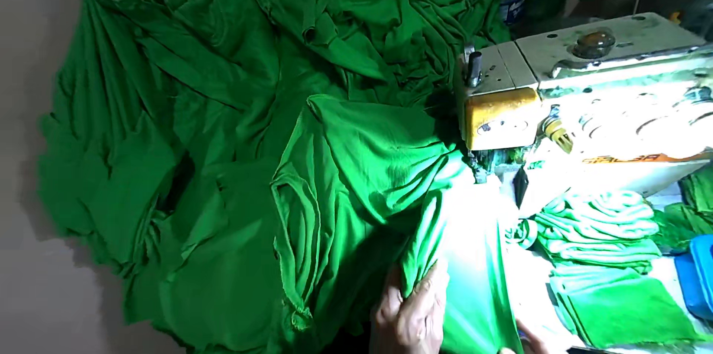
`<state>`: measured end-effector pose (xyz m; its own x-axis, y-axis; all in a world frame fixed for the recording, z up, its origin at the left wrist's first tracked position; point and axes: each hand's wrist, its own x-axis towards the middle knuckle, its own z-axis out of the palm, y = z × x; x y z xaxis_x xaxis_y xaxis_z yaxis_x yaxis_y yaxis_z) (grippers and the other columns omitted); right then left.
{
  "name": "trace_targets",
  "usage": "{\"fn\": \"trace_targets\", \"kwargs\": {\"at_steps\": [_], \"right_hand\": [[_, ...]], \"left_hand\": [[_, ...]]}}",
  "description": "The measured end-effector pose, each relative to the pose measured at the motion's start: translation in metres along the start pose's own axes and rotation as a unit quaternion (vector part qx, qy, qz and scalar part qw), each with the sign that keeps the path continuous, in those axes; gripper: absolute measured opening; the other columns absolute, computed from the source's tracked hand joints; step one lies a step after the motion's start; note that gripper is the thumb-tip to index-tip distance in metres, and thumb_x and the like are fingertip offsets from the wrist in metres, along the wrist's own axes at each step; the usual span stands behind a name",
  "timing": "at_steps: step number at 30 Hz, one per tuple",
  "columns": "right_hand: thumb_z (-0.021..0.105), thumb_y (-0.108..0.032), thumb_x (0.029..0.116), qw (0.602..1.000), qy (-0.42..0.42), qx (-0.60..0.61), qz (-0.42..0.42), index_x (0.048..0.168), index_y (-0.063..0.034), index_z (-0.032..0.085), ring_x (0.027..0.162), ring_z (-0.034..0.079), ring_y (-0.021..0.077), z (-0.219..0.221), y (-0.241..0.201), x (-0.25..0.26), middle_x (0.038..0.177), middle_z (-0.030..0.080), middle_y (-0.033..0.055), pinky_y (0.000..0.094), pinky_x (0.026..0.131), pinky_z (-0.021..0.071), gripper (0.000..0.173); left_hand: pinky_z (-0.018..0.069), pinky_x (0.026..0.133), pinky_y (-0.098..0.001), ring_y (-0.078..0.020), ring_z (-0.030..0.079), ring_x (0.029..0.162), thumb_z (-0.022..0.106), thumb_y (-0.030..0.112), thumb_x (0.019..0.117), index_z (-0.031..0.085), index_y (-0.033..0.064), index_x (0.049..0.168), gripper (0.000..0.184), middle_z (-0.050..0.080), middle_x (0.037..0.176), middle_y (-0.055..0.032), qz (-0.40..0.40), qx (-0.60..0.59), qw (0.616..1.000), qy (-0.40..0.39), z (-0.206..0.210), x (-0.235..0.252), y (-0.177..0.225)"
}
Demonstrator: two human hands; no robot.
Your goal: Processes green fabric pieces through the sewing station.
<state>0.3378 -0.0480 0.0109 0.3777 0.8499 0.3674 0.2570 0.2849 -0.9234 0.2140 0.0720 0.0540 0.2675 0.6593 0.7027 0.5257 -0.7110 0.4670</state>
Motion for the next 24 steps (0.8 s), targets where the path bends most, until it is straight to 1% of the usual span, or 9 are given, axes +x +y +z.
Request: {"fn": "trace_targets", "kwargs": {"at_steps": [2, 5, 9, 12, 14, 17, 19, 22, 24], "right_hand": [[0.061, -0.003, 0.0945, 1.0, 0.03, -0.003, -0.003, 0.134, 0.0204, 0.05, 0.072, 0.068, 0.0004, 0.003, 0.001, 0.017, 0.086, 0.074, 0.0122, 0.0188, 0.071, 0.0571, 0.047], [0.061, -0.001, 0.0928, 0.999, 0.051, -0.003, -0.018, 0.145, 0.0158, 0.042, 0.073, 0.063, -0.0051, 0.005, 0.005, 0.046, 0.119, 0.069, 0.0146, 0.0139, 0.068, 0.0556, 0.058], [0.057, -0.007, 0.0949, 0.99, 0.108, -0.025, -0.089, 0.136, 0.0089, 0.057, 0.067, 0.061, -0.0061, 0.008, 0.021, 0.087, 0.097, 0.074, 0.0058, 0.0117, 0.062, 0.0529, 0.044], [0.052, -0.005, 0.0968, 0.987, 0.121, -0.016, -0.106, 0.124, 0.0116, 0.065, 0.078, 0.066, -0.006, 0.008, 0.025, 0.107, 0.103, 0.074, 0.0073, 0.0118, 0.071, 0.0563, 0.034], [0.052, -0.006, 0.0958, 0.985, 0.135, -0.032, -0.101, 0.118, 0.0119, 0.067, 0.075, 0.065, -0.0062, 0.008, 0.024, 0.114, 0.096, 0.074, 0.0066, 0.0117, 0.069, 0.0559, 0.033], [0.051, -0.007, 0.0963, 0.987, 0.127, -0.043, -0.089, 0.122, 0.0123, 0.065, 0.075, 0.065, -0.0063, 0.007, 0.023, 0.116, 0.101, 0.073, 0.0093, 0.0117, 0.069, 0.0553, 0.035], [0.052, -0.008, 0.0968, 0.988, 0.121, -0.049, -0.081, 0.123, 0.012, 0.063, 0.072, 0.063, -0.007, 0.007, 0.023, 0.114, 0.094, 0.072, 0.0055, 0.0117, 0.066, 0.0547, 0.035], [0.049, -0.008, 0.0991, 0.991, 0.099, -0.061, -0.06, 0.128, 0.0087, 0.061, 0.07, 0.065, -0.0043, 0.004, 0.02, 0.107, 0.09, 0.071, 0.0026, 0.0142, 0.065, 0.0568, 0.036], [0.051, -0.008, 0.1013, 0.993, 0.094, -0.038, -0.062, 0.123, 0.007, 0.064, 0.07, 0.066, -0.0029, 0.006, 0.017, 0.1, 0.086, 0.071, 0.0001, 0.0153, 0.064, 0.0582, 0.03]], "left_hand": [[0.0514, 0.085, -0.0125, -0.0105, 0.071, 0.093, 0.074, 0.013, 0.0837, 0.082, 0.0061, 0.091, 0.013, 0.074, 0.097, -0.0228, 0.026, 0.032, 0.999, 0.017, 0.011, 0.018, -0.006], [0.0544, 0.074, -0.0195, -0.0191, 0.072, 0.083, 0.071, 0.011, 0.0829, 0.083, 0.0065, 0.095, 0.017, 0.074, 0.097, -0.024, 0.042, 0.087, 0.995, 0.016, 0.024, 0.046, -0.009], [0.0546, 0.058, -0.0329, -0.0259, 0.069, 0.07, 0.07, 0.01, 0.0885, 0.082, 0.0074, 0.103, 0.019, 0.071, 0.095, -0.0214, 0.014, 0.128, 0.99, -0.055, 0.037, 0.081, -0.011], [0.0556, 0.066, -0.0418, -0.0311, 0.069, 0.079, 0.067, 0.011, 0.0955, 0.078, 0.007, 0.112, 0.02, 0.069, 0.106, -0.0219, -0.054, 0.117, 0.982, -0.135, 0.047, 0.106, -0.014], [0.0539, 0.07, -0.0459, -0.0333, 0.067, 0.085, 0.065, 0.018, 0.1, 0.078, 0.01, 0.116, 0.022, 0.067, 0.11, -0.0217, -0.081, 0.102, 0.978, -0.165, 0.055, 0.121, -0.019], [0.0547, 0.08, -0.0523, -0.0359, 0.067, 0.098, 0.059, 0.022, 0.1046, 0.075, 0.0089, 0.118, 0.025, 0.065, 0.119, -0.0217, -0.098, 0.059, 0.976, -0.188, 0.06, 0.139, -0.029], [0.0525, 0.089, -0.0557, -0.0374, 0.066, 0.106, 0.062, 0.021, 0.1027, 0.076, 0.0064, 0.113, 0.023, 0.067, 0.118, -0.0231, -0.115, 0.024, 0.978, -0.173, 0.07, 0.155, -0.045], [0.0493, 0.1, -0.0482, -0.0279, 0.067, 0.111, 0.068, 0.016, 0.097, 0.078, 0.004, 0.106, 0.018, 0.073, 0.111, -0.0177, -0.163, -0.069, 0.973, -0.15, 0.072, 0.174, -0.063], [0.0511, 0.101, -0.0428, -0.0209, 0.068, 0.112, 0.064, 0.016, 0.0996, 0.075, 0.0027, 0.113, 0.022, 0.073, 0.115, -0.0136, -0.168, -0.145, 0.969, -0.111, 0.054, 0.169, -0.065]]}}
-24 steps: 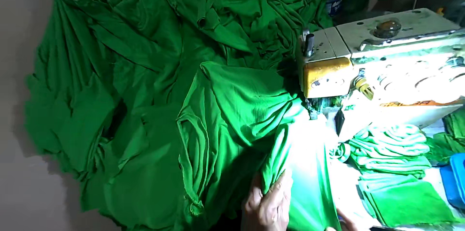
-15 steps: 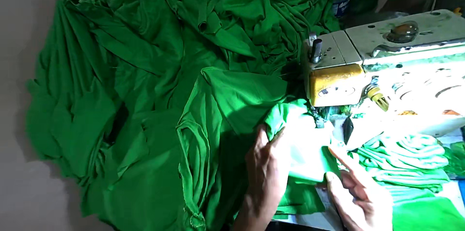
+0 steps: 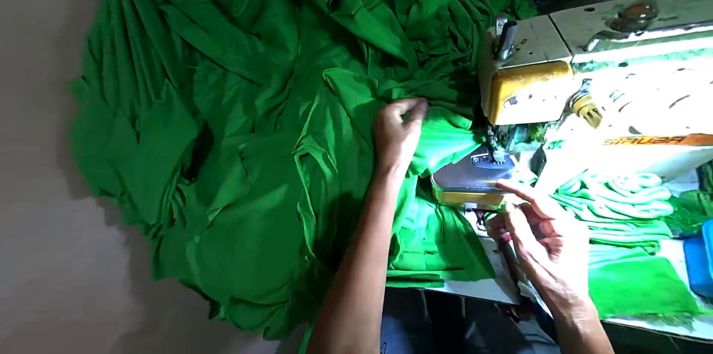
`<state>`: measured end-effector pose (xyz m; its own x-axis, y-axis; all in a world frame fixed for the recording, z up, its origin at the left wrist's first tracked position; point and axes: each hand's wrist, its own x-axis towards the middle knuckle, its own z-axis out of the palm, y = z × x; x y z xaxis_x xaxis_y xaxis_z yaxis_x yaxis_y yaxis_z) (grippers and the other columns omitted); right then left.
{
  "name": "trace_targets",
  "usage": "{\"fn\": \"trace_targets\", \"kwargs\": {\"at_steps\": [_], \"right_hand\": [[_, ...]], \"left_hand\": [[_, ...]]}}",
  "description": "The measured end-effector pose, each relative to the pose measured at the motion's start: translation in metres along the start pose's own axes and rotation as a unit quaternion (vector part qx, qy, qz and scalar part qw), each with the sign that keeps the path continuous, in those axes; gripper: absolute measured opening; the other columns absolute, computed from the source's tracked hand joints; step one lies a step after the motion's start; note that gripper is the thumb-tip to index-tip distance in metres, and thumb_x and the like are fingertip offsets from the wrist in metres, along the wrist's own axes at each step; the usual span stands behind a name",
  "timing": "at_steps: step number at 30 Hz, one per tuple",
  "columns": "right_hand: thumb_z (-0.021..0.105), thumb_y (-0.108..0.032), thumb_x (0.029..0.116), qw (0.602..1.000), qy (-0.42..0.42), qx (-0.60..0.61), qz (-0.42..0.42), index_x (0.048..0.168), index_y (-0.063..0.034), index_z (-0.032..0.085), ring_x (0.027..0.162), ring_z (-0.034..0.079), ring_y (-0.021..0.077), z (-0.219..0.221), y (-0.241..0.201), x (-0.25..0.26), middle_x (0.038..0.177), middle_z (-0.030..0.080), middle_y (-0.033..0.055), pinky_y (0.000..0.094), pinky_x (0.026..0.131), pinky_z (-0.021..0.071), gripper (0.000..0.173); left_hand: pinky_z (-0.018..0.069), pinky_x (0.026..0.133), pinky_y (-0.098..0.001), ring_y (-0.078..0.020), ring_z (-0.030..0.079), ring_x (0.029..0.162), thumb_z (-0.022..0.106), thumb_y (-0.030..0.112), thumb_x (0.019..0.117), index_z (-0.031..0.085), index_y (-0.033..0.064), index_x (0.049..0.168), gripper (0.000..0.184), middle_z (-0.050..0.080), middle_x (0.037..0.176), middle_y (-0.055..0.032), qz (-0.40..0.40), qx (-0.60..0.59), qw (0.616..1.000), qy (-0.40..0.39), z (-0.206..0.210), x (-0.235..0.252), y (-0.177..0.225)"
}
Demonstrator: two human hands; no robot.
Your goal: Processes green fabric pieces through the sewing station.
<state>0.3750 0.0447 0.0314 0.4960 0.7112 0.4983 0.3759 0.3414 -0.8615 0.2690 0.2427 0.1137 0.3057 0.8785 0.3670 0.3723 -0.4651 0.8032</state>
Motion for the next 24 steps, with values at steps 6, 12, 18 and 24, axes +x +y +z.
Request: {"fn": "trace_targets", "kwargs": {"at_steps": [6, 12, 18, 24], "right_hand": [[0.052, -0.016, 0.1039, 0.987, -0.078, 0.102, 0.093, 0.112, 0.0025, 0.069, 0.09, 0.071, 0.002, 0.017, -0.006, -0.008, 0.099, 0.074, 0.0004, 0.0195, 0.083, 0.0599, 0.026], [0.044, -0.001, 0.1027, 0.897, -0.052, 0.344, 0.274, 0.093, -0.007, 0.065, 0.064, 0.064, 0.0025, 0.045, -0.022, 0.008, 0.073, 0.067, -0.0042, 0.0183, 0.065, 0.0561, 0.024], [0.055, 0.0, 0.0955, 0.915, -0.022, 0.304, 0.264, 0.086, -0.0106, 0.063, 0.06, 0.06, -0.0008, 0.042, -0.021, 0.0, 0.071, 0.065, -0.0066, 0.0143, 0.058, 0.0513, 0.016], [0.05, 0.0, 0.0946, 0.914, -0.008, 0.323, 0.246, 0.086, -0.0117, 0.064, 0.068, 0.067, 0.0035, 0.03, -0.019, -0.009, 0.075, 0.07, -0.0056, 0.0201, 0.068, 0.0575, 0.02]], "left_hand": [[0.0511, 0.067, -0.0223, -0.0045, 0.06, 0.08, 0.051, 0.006, 0.1025, 0.063, -0.0048, 0.125, 0.027, 0.065, 0.104, -0.0068, -0.162, -0.136, 0.971, 0.114, -0.043, -0.128, 0.023], [0.0535, 0.053, -0.0142, 0.0005, 0.064, 0.067, 0.055, 0.003, 0.0988, 0.061, -0.0041, 0.124, 0.027, 0.066, 0.11, -0.0047, -0.116, -0.178, 0.972, 0.101, -0.043, -0.171, 0.005], [0.0561, 0.079, -0.0362, -0.03, 0.069, 0.086, 0.071, 0.003, 0.0851, 0.078, -0.0002, 0.1, 0.017, 0.068, 0.098, -0.0249, 0.182, 0.206, 0.951, 0.138, -0.031, -0.147, 0.016], [0.0497, 0.082, -0.0565, -0.0367, 0.069, 0.096, 0.058, 0.021, 0.1014, 0.074, 0.0027, 0.111, 0.026, 0.073, 0.1, -0.0185, 0.065, 0.339, 0.936, -0.066, -0.024, -0.087, 0.0]]}}
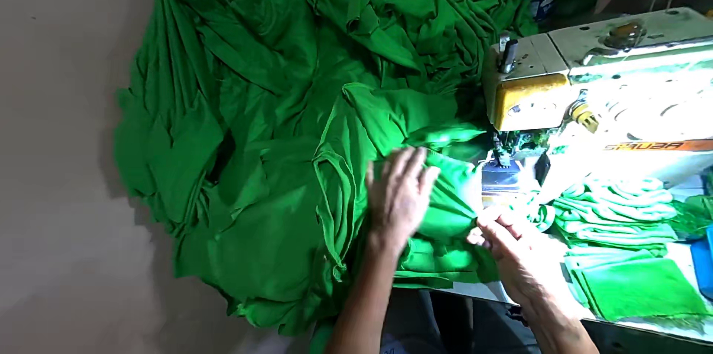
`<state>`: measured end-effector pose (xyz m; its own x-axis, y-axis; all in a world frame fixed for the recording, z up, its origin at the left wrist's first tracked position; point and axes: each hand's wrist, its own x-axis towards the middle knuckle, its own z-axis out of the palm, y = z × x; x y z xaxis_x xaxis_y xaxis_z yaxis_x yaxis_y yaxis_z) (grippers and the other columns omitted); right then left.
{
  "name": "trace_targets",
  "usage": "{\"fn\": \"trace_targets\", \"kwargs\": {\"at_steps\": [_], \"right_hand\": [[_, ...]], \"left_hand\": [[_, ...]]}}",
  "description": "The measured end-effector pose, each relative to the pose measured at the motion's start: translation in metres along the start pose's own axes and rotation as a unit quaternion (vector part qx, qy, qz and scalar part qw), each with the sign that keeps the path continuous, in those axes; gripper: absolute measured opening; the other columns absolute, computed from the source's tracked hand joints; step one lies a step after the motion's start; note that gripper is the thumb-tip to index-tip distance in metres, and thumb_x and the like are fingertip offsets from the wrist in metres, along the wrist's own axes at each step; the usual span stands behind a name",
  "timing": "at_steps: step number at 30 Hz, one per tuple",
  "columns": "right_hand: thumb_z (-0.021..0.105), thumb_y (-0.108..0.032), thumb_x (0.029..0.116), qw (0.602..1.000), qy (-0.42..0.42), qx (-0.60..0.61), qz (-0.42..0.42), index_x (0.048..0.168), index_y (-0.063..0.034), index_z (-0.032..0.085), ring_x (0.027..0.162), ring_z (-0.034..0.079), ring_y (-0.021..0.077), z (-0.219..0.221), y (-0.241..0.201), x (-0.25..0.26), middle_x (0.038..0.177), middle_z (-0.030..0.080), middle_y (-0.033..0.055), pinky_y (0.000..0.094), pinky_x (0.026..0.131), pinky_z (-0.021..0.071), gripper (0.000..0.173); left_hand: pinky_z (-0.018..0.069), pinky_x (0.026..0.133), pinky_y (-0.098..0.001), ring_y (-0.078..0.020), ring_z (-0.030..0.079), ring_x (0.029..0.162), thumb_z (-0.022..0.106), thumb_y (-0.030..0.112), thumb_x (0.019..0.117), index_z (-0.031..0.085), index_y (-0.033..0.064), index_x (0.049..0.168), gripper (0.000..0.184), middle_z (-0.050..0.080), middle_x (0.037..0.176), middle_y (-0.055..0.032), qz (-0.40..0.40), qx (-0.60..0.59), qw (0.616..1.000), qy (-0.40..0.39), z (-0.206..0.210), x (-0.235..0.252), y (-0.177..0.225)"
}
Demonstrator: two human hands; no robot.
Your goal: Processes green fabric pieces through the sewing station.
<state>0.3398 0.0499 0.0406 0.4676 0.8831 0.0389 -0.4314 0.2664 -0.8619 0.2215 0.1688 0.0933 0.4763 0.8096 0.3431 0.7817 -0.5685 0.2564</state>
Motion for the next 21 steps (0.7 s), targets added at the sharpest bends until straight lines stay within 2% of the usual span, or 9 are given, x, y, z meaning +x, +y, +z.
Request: {"fn": "trace_targets", "kwargs": {"at_steps": [1, 2, 4, 7, 9, 11, 15, 18, 21], "right_hand": [[0.047, 0.001, 0.0968, 1.0, -0.018, 0.016, 0.01, 0.088, -0.0107, 0.063, 0.069, 0.07, 0.0056, -0.002, -0.001, -0.001, 0.078, 0.072, -0.003, 0.0208, 0.068, 0.0591, 0.021], [0.046, 0.002, 0.0982, 0.999, -0.024, 0.027, 0.025, 0.09, -0.0093, 0.062, 0.068, 0.071, 0.0073, -0.001, -0.002, -0.002, 0.079, 0.074, -0.0004, 0.021, 0.066, 0.0601, 0.021], [0.046, 0.002, 0.099, 0.998, -0.023, 0.024, 0.05, 0.092, -0.0073, 0.061, 0.068, 0.073, 0.0094, 0.0, -0.002, -0.002, 0.085, 0.076, 0.003, 0.0215, 0.063, 0.0602, 0.019], [0.049, 0.0, 0.1003, 0.999, -0.005, 0.002, 0.052, 0.095, -0.0052, 0.062, 0.071, 0.073, 0.0094, -0.001, 0.003, -0.002, 0.089, 0.076, 0.0049, 0.0201, 0.062, 0.0593, 0.015], [0.049, 0.0, 0.101, 0.999, 0.014, -0.023, 0.044, 0.095, -0.0061, 0.062, 0.069, 0.072, 0.007, -0.003, 0.005, -0.004, 0.085, 0.076, 0.0014, 0.0185, 0.061, 0.0586, 0.016], [0.047, -0.001, 0.1014, 0.998, 0.031, -0.054, 0.027, 0.096, -0.0061, 0.062, 0.067, 0.07, 0.0045, -0.006, 0.008, -0.008, 0.083, 0.074, -0.0018, 0.0172, 0.06, 0.0577, 0.016], [0.044, -0.004, 0.1023, 0.995, 0.052, -0.086, -0.013, 0.097, -0.0069, 0.065, 0.071, 0.069, 0.0024, -0.012, 0.012, -0.012, 0.086, 0.073, -0.0048, 0.0168, 0.064, 0.0581, 0.021], [0.046, -0.006, 0.104, 0.993, 0.051, -0.107, -0.013, 0.108, -0.0001, 0.066, 0.083, 0.071, 0.004, -0.014, 0.008, -0.01, 0.097, 0.074, -0.0003, 0.019, 0.075, 0.0594, 0.022], [0.047, -0.009, 0.1044, 0.989, 0.026, -0.147, -0.016, 0.114, 0.0026, 0.067, 0.089, 0.072, 0.0029, -0.013, 0.004, -0.006, 0.101, 0.074, -0.0001, 0.0189, 0.08, 0.0594, 0.025]], "left_hand": [[0.0408, 0.105, -0.0589, -0.0335, 0.062, 0.124, 0.05, 0.027, 0.1067, 0.066, 0.0082, 0.135, 0.038, 0.067, 0.131, -0.0146, -0.001, 0.019, 1.0, 0.013, 0.01, 0.006, -0.014], [0.029, 0.116, -0.0602, -0.0319, 0.051, 0.138, 0.045, 0.03, 0.1086, 0.056, 0.0092, 0.147, 0.045, 0.056, 0.148, -0.0126, 0.006, 0.017, 0.999, 0.029, 0.018, 0.01, -0.023], [0.0187, 0.121, -0.0645, -0.0319, 0.043, 0.146, 0.051, 0.031, 0.1057, 0.053, 0.0094, 0.149, 0.048, 0.048, 0.156, -0.0125, 0.007, -0.033, 0.998, 0.055, 0.023, 0.008, -0.024], [0.0461, 0.106, -0.0528, -0.038, 0.059, 0.126, 0.061, 0.011, 0.0981, 0.066, 0.0011, 0.132, 0.036, 0.062, 0.137, -0.0219, -0.01, -0.133, 0.976, 0.175, 0.015, -0.012, -0.014], [0.0554, 0.091, -0.0396, -0.031, 0.068, 0.104, 0.061, 0.004, 0.0939, 0.073, -0.0039, 0.111, 0.023, 0.07, 0.109, -0.021, 0.015, -0.145, 0.956, 0.255, 0.015, -0.026, -0.006], [0.0568, 0.082, -0.0258, -0.0184, 0.069, 0.09, 0.066, 0.008, 0.09, 0.075, -0.0028, 0.098, 0.016, 0.071, 0.094, -0.0146, 0.058, -0.168, 0.946, 0.272, 0.023, -0.037, 0.007], [0.0553, 0.093, -0.033, -0.0283, 0.068, 0.107, 0.081, 0.018, 0.0792, 0.073, -0.0035, 0.109, 0.038, 0.069, 0.113, -0.021, 0.074, -0.164, 0.961, 0.212, 0.047, -0.043, 0.029], [0.0572, 0.086, -0.0228, -0.0192, 0.073, 0.092, 0.072, 0.0, 0.0832, 0.077, -0.0031, 0.089, 0.008, 0.075, 0.094, -0.0165, 0.095, -0.172, 0.941, 0.275, 0.045, -0.038, 0.026], [0.0558, 0.084, -0.0187, -0.0124, 0.072, 0.088, 0.068, 0.0, 0.0862, 0.077, -0.0015, 0.085, 0.009, 0.075, 0.088, -0.0118, 0.115, -0.232, 0.94, 0.221, 0.026, -0.047, 0.03]]}}
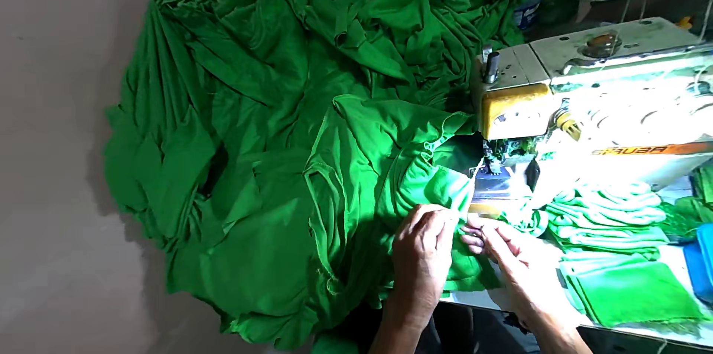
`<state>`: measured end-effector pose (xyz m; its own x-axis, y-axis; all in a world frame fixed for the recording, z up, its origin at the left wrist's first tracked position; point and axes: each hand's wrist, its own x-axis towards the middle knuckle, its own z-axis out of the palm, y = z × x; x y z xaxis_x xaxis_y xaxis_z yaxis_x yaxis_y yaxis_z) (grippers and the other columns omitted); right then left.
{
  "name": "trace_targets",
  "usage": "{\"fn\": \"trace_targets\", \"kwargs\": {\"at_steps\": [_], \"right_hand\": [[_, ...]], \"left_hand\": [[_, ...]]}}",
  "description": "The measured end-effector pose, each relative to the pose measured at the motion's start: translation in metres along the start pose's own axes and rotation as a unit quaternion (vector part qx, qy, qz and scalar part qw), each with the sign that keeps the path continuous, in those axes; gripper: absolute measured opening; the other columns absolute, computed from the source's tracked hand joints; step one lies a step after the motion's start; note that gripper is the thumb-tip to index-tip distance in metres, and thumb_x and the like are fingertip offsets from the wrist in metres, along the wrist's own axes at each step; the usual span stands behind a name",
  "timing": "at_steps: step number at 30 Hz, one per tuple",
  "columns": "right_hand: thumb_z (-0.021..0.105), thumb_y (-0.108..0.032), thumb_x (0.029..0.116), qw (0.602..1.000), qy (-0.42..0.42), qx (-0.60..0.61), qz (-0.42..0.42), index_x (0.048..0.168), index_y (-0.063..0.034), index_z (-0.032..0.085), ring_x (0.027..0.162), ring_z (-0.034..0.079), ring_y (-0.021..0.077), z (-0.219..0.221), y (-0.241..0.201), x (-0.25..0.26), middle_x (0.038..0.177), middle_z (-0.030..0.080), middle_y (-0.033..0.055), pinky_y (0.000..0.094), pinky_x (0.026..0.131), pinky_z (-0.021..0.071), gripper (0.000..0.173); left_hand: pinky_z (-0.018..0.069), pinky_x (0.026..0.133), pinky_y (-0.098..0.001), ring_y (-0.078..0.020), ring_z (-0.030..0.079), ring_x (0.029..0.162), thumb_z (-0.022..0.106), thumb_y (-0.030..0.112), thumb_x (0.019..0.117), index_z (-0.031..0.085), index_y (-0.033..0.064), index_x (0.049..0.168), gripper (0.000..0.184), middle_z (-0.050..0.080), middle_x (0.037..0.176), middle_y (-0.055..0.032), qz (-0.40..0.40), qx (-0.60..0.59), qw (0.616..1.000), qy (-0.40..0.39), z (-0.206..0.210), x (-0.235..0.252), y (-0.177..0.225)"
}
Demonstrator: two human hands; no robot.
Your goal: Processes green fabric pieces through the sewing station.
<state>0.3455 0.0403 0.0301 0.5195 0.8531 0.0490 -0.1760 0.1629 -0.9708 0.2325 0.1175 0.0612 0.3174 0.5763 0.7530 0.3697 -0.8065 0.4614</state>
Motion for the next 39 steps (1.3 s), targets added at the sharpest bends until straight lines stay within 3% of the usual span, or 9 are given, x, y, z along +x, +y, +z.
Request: {"fn": "trace_targets", "kwargs": {"at_steps": [5, 8, 13, 17, 23, 30, 34, 37, 39], "right_hand": [[0.042, -0.008, 0.1055, 0.999, -0.007, 0.042, 0.023, 0.11, -0.0033, 0.068, 0.078, 0.068, -0.0015, 0.011, -0.003, 0.008, 0.091, 0.072, -0.0078, 0.0172, 0.074, 0.0581, 0.027], [0.029, -0.014, 0.1099, 0.979, -0.044, 0.168, 0.105, 0.105, -0.0086, 0.065, 0.06, 0.064, 0.0001, 0.015, -0.013, 0.009, 0.072, 0.07, -0.007, 0.0161, 0.058, 0.0548, 0.037], [0.03, -0.012, 0.1074, 0.966, -0.042, 0.225, 0.118, 0.106, -0.0093, 0.068, 0.058, 0.064, 0.0014, 0.018, -0.011, 0.002, 0.07, 0.068, -0.0062, 0.0167, 0.055, 0.0554, 0.038], [0.022, -0.017, 0.1107, 0.964, -0.079, 0.222, 0.125, 0.121, -0.0047, 0.062, 0.061, 0.07, 0.0067, 0.013, -0.01, -0.003, 0.078, 0.074, -0.0015, 0.0203, 0.056, 0.059, 0.044], [0.033, -0.014, 0.1096, 0.987, -0.015, 0.117, 0.108, 0.116, -0.0028, 0.064, 0.069, 0.07, 0.0061, 0.011, -0.008, 0.002, 0.091, 0.074, -0.0014, 0.0196, 0.057, 0.0569, 0.033], [0.056, -0.001, 0.0988, 0.986, 0.062, 0.146, 0.041, 0.09, -0.0088, 0.063, 0.058, 0.062, -0.0009, 0.024, -0.016, 0.012, 0.071, 0.067, -0.0066, 0.0147, 0.053, 0.0523, 0.013], [0.056, 0.004, 0.0963, 0.991, 0.094, 0.091, -0.007, 0.09, -0.0067, 0.06, 0.051, 0.058, -0.0036, 0.02, -0.012, 0.008, 0.066, 0.065, -0.0088, 0.0114, 0.049, 0.0487, 0.013], [0.058, 0.001, 0.0949, 0.993, 0.097, 0.025, -0.059, 0.09, -0.0079, 0.06, 0.056, 0.061, -0.0037, 0.014, -0.005, 0.007, 0.068, 0.065, -0.0105, 0.0125, 0.053, 0.052, 0.01], [0.059, 0.0, 0.0948, 0.992, 0.097, 0.006, -0.08, 0.091, -0.0071, 0.062, 0.057, 0.063, -0.0029, 0.011, -0.003, 0.008, 0.069, 0.066, -0.0106, 0.0134, 0.053, 0.0539, 0.008]], "left_hand": [[0.0545, 0.079, -0.0152, -0.0035, 0.067, 0.082, 0.062, 0.001, 0.0902, 0.071, -0.0038, 0.091, 0.011, 0.071, 0.086, -0.008, -0.074, -0.136, 0.986, -0.062, -0.008, 0.005, 0.002], [0.0549, 0.079, -0.0168, -0.0048, 0.067, 0.082, 0.061, 0.004, 0.0922, 0.069, -0.0043, 0.095, 0.012, 0.07, 0.087, -0.0089, -0.092, -0.125, 0.986, -0.056, -0.003, 0.007, -0.003], [0.0556, 0.086, -0.0246, -0.013, 0.069, 0.094, 0.076, 0.036, 0.0848, 0.07, -0.0039, 0.11, 0.048, 0.071, 0.101, -0.013, -0.094, -0.064, 0.99, -0.08, -0.001, 0.0, 0.002], [0.057, 0.081, -0.0214, -0.0136, 0.072, 0.085, 0.074, 0.003, 0.082, 0.076, -0.0032, 0.1, 0.019, 0.075, 0.092, -0.0142, -0.074, -0.021, 0.995, -0.06, -0.004, 0.001, 0.001], [0.0554, 0.079, -0.0202, -0.0099, 0.071, 0.081, 0.066, 0.006, 0.0904, 0.078, 0.0004, 0.093, 0.013, 0.075, 0.086, -0.0098, -0.046, -0.017, 0.995, -0.086, -0.018, 0.016, 0.004], [0.0528, 0.073, -0.0144, -0.0043, 0.067, 0.075, 0.071, 0.008, 0.0871, 0.078, 0.0002, 0.089, 0.011, 0.073, 0.081, -0.0081, -0.054, -0.063, 0.991, -0.105, -0.016, 0.014, 0.003], [0.0553, 0.073, -0.0204, -0.0095, 0.068, 0.075, 0.068, 0.003, 0.0859, 0.077, -0.0029, 0.091, 0.012, 0.072, 0.083, -0.0118, -0.069, -0.035, 0.995, -0.062, -0.02, 0.025, -0.003], [0.054, 0.078, -0.0291, -0.0158, 0.066, 0.083, 0.06, 0.005, 0.0956, 0.072, -0.0072, 0.098, 0.018, 0.07, 0.092, -0.016, -0.144, -0.05, 0.985, -0.083, -0.017, 0.038, 0.005], [0.0519, 0.074, -0.0348, -0.0191, 0.063, 0.077, 0.054, 0.008, 0.1015, 0.067, -0.0054, 0.105, 0.019, 0.066, 0.084, -0.0137, -0.176, -0.013, 0.98, -0.096, -0.009, 0.047, 0.005]]}}
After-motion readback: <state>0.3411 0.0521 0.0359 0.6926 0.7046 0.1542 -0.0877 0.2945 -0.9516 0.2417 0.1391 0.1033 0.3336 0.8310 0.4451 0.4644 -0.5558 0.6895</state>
